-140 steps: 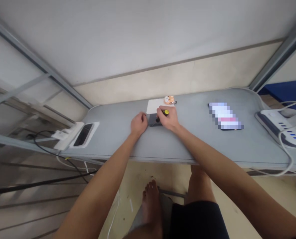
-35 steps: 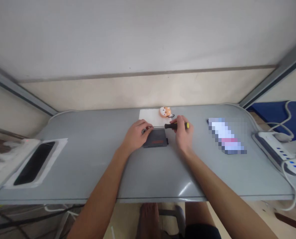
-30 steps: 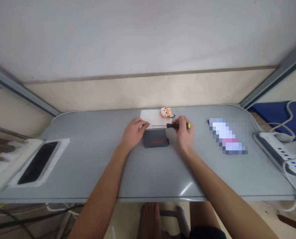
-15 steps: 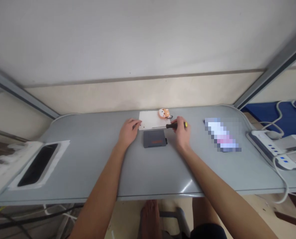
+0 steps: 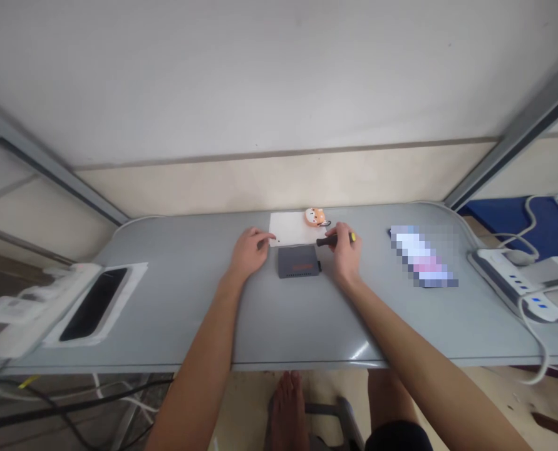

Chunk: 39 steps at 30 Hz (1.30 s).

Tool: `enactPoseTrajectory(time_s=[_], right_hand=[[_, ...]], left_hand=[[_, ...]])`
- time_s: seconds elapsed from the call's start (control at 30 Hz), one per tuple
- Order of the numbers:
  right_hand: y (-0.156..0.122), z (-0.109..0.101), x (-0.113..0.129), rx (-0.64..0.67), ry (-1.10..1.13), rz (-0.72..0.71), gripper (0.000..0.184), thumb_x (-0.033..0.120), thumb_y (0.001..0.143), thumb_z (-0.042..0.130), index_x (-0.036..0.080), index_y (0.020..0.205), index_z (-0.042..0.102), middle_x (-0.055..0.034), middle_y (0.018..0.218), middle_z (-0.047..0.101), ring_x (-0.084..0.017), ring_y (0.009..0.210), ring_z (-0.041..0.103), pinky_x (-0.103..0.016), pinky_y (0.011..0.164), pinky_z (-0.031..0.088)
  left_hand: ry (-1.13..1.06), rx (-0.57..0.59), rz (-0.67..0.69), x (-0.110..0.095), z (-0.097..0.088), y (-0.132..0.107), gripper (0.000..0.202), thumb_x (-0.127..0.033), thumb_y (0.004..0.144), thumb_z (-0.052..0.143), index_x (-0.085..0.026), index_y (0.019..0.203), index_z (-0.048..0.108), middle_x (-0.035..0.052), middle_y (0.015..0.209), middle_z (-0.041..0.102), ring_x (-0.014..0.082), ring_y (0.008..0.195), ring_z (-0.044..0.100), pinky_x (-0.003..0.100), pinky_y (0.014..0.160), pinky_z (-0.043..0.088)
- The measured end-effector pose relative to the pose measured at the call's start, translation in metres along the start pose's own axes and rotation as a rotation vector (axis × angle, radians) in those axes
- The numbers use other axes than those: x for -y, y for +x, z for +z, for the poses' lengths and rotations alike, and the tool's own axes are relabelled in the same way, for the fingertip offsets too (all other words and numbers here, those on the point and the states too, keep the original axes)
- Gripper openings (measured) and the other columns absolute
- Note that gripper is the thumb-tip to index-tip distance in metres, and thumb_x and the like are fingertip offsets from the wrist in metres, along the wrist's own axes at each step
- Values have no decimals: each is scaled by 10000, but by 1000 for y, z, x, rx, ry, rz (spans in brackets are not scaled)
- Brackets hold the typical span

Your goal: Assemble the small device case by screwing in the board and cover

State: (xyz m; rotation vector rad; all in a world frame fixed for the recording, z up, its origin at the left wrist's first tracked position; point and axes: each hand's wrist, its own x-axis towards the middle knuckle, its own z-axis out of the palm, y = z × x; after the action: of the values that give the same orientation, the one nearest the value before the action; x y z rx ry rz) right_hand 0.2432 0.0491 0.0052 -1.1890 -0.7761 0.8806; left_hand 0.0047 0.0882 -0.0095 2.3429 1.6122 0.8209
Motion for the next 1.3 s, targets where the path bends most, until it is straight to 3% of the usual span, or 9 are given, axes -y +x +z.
enactPoseTrajectory(time_s=[0.17,0.27,0.37,0.5,0.6,0.87,1.07,1.2,1.3], right_hand=[[-3,2,-2,22,-14,10,335,461,876,565,200,674,624,8,708,577,-150,684,540,-274,641,438],[-3,1,0,16,-13,1,332,457,869,563,200,666,620,5,720,581,-155,710,551,-273,649,447],[-1,-2,5,-7,-5,13,336,465,864,550,203,665,617,2,713,588,-160,730,567,-271,658,458],[4,-8,11,-63,-7,10,357,486,856,540,209,634,582,9,654,565,-153,657,537,-271,613,441],[9,-12,13,-114,-13,-16,362,487,857,533,212,625,569,13,636,544,-152,635,525,-273,588,426],[20,-16,11,-226,36,-5,378,505,860,541,204,636,588,3,663,558,-152,647,534,-275,587,420],[14,-15,7,-90,-64,-101,371,428,869,537,206,574,567,25,580,499,-142,597,474,-282,583,370],[5,-13,11,40,-127,-171,375,390,892,532,206,566,544,38,552,464,-134,584,441,-284,577,326],[2,-12,13,64,-158,-185,372,373,903,530,205,572,545,40,546,467,-133,584,441,-281,576,322]], left_hand=[[-28,13,49,-1,0,-4,368,-140,977,473,-254,1153,775,67,978,618,216,978,589,382,952,482],[-64,-35,32,-4,1,-4,337,-195,999,487,-241,1211,745,77,1038,636,219,1040,591,391,994,475],[-112,-51,-16,-13,-1,-4,268,-267,995,533,-229,1136,757,72,1020,654,214,1016,603,385,974,486],[-258,135,-17,-29,-6,-5,229,-329,977,556,-220,1026,751,46,955,695,174,818,611,336,803,517],[-306,276,33,-40,-12,-7,232,-377,939,622,-225,1067,744,51,1033,707,172,821,621,331,778,523],[-390,351,-36,-39,-17,-3,322,-323,916,635,-256,1218,725,53,1099,744,179,815,666,342,773,554],[-508,324,7,-37,-3,-1,273,-243,979,505,-224,1117,739,82,1160,778,228,1103,716,431,997,553],[-459,286,-11,-39,3,-2,296,-251,1012,461,-240,1083,749,68,1142,780,223,997,748,415,914,595],[-457,263,-38,-43,5,-3,310,-231,1015,444,-235,1073,749,60,1130,777,208,918,751,383,834,613]])
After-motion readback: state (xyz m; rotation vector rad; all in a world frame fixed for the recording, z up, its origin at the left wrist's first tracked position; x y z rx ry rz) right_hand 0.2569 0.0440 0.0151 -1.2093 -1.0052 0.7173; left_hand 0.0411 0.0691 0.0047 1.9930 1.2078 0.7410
